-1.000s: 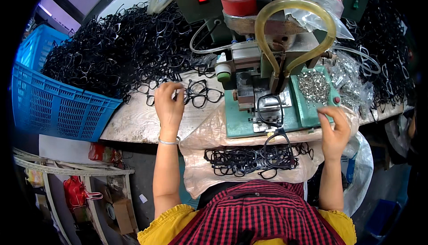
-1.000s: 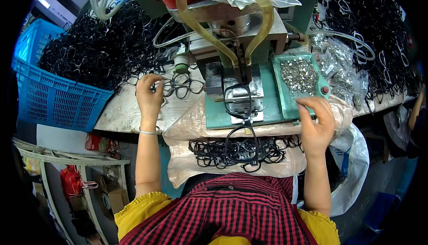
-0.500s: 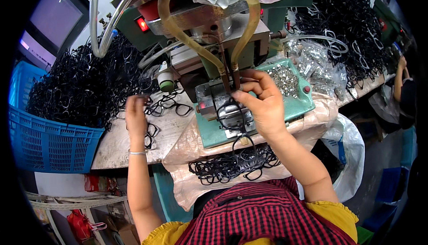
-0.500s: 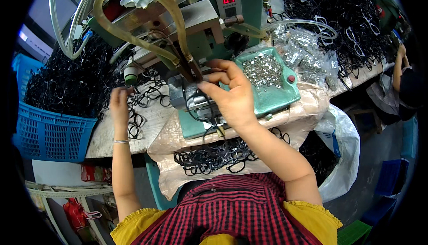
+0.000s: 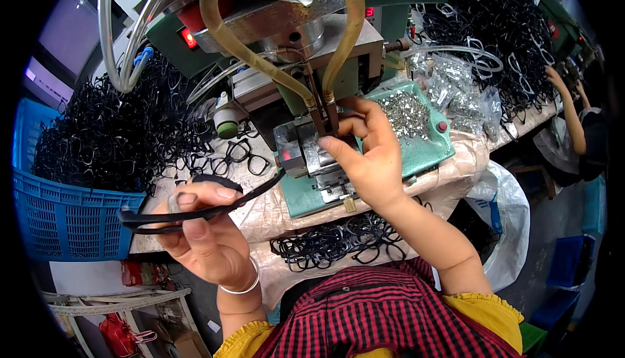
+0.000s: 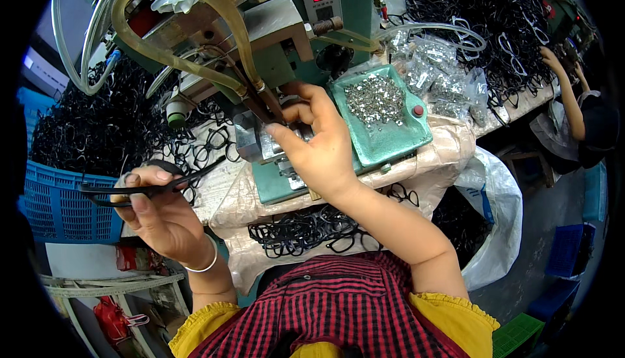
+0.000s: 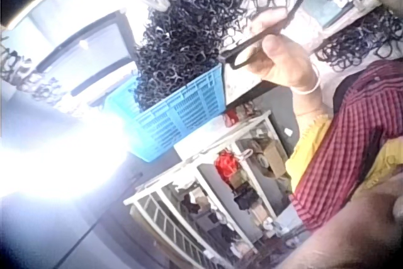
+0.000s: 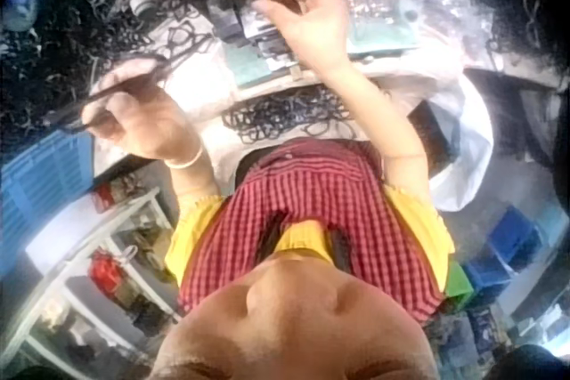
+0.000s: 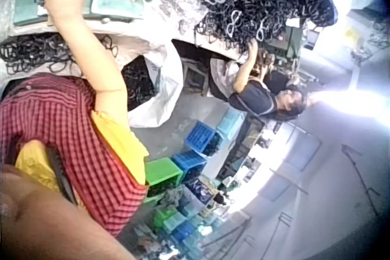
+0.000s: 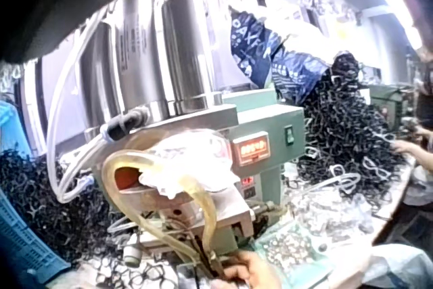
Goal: The person repeatedly picks up black eyeglass frames and small metal screws, places the frames into a green press machine, and operates the lever to attach the screws. The finished glasses are placed on the table.
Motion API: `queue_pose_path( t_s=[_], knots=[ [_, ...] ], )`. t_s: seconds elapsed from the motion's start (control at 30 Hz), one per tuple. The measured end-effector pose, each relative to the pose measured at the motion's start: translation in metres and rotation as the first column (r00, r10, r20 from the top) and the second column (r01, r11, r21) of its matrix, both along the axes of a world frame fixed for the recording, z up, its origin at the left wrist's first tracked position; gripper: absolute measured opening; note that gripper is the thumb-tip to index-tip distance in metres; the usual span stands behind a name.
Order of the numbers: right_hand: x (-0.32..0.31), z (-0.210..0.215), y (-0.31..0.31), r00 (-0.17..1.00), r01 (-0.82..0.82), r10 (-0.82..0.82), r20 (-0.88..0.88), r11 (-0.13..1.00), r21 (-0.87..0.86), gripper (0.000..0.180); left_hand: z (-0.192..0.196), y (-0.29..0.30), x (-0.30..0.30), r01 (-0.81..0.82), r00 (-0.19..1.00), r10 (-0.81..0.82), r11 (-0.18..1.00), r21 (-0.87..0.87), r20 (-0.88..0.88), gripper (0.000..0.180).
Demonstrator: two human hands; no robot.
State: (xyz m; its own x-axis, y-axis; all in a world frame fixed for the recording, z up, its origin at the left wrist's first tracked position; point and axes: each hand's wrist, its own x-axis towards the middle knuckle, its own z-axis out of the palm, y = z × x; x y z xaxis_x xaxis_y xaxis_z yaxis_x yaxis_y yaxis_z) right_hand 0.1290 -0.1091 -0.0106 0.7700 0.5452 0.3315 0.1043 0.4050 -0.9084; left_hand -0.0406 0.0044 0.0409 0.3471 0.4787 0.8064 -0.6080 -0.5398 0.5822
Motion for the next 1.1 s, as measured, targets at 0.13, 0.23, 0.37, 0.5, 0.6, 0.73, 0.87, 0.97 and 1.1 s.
queue_pose_path(
  t_s=[0.13,0.23,0.37,0.5,0.6,0.73,0.87,0.97,1.1],
  knots=[
    [-0.002,-0.019,0.005,0.997,0.077,-0.078,0.013,0.995,0.061,0.058,0.023,-0.011,0.004,0.000,1.000,0.000,1.000,-0.007,-0.011,0.025],
    [-0.001,-0.008,0.001,0.990,-0.006,0.019,-0.141,0.996,0.092,0.061,0.020,0.003,0.028,-0.107,0.992,0.108,0.994,0.015,-0.062,0.020],
    [-0.001,0.001,-0.003,0.979,-0.012,0.033,-0.200,0.994,0.110,0.063,0.017,0.018,0.036,-0.148,0.986,0.139,0.984,-0.102,-0.094,0.015],
    [-0.016,0.006,-0.005,0.973,0.059,-0.045,-0.229,0.997,0.057,0.060,0.013,0.019,0.039,-0.121,0.991,0.115,0.989,-0.082,-0.069,0.013],
    [-0.021,0.020,-0.027,1.000,0.005,-0.005,-0.001,0.997,-0.080,0.055,-0.003,0.012,0.025,0.069,0.986,-0.048,0.990,0.127,-0.160,0.003],
    [0.033,0.002,-0.051,0.906,0.319,-0.227,0.358,0.922,-0.221,0.046,-0.034,-0.002,0.034,0.168,0.949,0.034,0.789,0.591,-0.315,0.014],
    [0.107,-0.091,-0.101,0.771,0.609,-0.490,0.406,0.754,-0.247,0.038,-0.041,-0.006,0.043,0.208,0.944,0.025,0.731,0.650,-0.330,0.021],
    [0.079,-0.079,-0.118,0.762,0.624,-0.223,0.608,0.502,-0.599,0.039,-0.044,-0.003,0.040,0.180,0.955,0.022,0.745,0.642,-0.295,0.023],
    [0.080,-0.081,-0.085,0.469,0.834,-0.091,0.879,0.372,-0.407,0.024,-0.050,-0.009,0.039,0.188,0.952,0.000,0.789,0.586,-0.305,0.024]
  ],
)
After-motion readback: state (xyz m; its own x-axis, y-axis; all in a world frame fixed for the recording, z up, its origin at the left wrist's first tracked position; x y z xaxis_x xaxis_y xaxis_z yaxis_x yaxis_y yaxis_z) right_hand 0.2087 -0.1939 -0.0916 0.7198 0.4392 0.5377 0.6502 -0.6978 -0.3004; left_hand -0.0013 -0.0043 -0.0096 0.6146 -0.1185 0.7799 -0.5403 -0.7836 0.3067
